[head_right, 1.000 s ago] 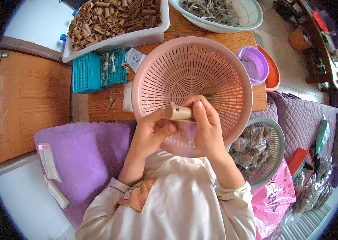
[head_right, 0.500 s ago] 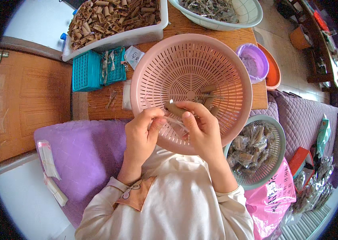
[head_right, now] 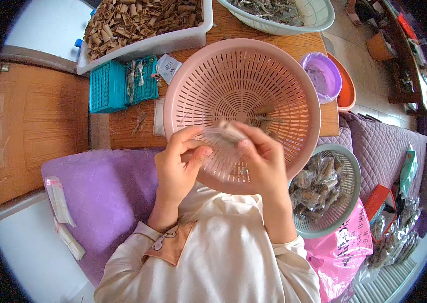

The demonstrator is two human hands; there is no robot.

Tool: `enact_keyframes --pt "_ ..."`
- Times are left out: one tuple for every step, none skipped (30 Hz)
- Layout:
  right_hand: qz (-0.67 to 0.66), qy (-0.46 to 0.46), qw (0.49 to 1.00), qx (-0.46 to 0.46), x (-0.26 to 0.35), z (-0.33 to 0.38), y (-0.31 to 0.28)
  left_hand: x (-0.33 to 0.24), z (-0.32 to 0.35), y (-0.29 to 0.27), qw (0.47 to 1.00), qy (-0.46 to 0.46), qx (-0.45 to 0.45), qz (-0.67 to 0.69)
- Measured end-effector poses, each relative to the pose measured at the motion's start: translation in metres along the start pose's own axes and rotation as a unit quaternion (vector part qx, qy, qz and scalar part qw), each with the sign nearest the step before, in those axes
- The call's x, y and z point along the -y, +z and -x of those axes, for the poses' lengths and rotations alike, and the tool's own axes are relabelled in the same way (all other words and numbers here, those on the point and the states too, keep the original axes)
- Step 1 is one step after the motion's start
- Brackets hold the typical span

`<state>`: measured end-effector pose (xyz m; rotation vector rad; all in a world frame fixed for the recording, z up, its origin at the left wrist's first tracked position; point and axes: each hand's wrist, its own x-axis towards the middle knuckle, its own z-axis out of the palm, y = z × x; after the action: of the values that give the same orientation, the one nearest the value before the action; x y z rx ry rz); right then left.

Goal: The person packs small rolled items into individual plastic bags, seals the bags by hand, and places them into a basket. The person then gathers the packaged items into a larger plastic bag.

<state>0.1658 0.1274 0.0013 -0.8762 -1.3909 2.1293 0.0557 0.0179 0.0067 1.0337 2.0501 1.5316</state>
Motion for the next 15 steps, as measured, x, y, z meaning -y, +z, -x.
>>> enact_keyframes --pt "-0.002 -0.003 0.999 -0.043 0.002 -0.001 -0.005 0.002 0.000 -0.002 1.000 -0.006 -0.009 0.008" --pt "0.024 -0.042 0.996 -0.069 0.008 -0.002 -0.010 0.004 0.000 -0.003 1.000 -0.007 -0.010 0.008" --pt "0.039 -0.068 0.992 -0.094 0.015 -0.002 -0.015 0.006 0.000 -0.005 0.999 -0.021 -0.010 0.030" --pt "0.054 -0.095 0.987 -0.120 0.021 0.000 -0.019 0.007 0.000 -0.006 0.998 -0.034 -0.007 0.054" --pt "0.055 -0.095 0.987 -0.121 0.026 0.003 -0.020 0.006 0.000 -0.007 0.998 -0.034 -0.007 0.055" --pt "0.052 -0.128 0.982 -0.126 0.031 0.008 -0.020 0.005 0.000 -0.008 0.999 -0.026 0.000 0.042" --pt "0.048 -0.158 0.978 -0.129 0.034 0.010 -0.020 0.005 -0.001 -0.009 0.999 -0.020 0.006 0.026" --pt "0.047 -0.156 0.978 -0.129 0.037 0.013 -0.019 0.003 -0.002 -0.009 0.999 -0.021 0.006 0.025" --pt "0.150 -0.180 0.963 -0.133 0.040 0.014 -0.016 0.002 -0.002 -0.009 0.999 -0.026 0.014 0.023" --pt "0.253 -0.204 0.936 -0.135 0.043 0.016 -0.012 0.001 -0.002 -0.010 0.999 -0.029 0.021 0.022" --pt "0.270 -0.224 0.930 -0.111 0.046 0.017 -0.008 0.000 -0.001 -0.011 0.999 -0.028 0.021 0.023" --pt "0.270 -0.224 0.930 -0.112 0.050 0.017 -0.003 0.000 -0.001 -0.012 0.999 -0.018 0.025 0.021" --pt "0.314 -0.223 0.917 -0.107 0.055 0.018 0.003 -0.002 0.000 -0.013 0.999 -0.008 0.028 0.018" --pt "0.357 -0.222 0.902 -0.102 0.059 0.018 0.006 -0.004 0.000 -0.014 0.999 -0.008 0.027 0.017" --pt "0.356 -0.222 0.902 -0.100 0.060 0.017 0.008 -0.006 0.000 -0.015 0.999 -0.005 0.031 0.016"
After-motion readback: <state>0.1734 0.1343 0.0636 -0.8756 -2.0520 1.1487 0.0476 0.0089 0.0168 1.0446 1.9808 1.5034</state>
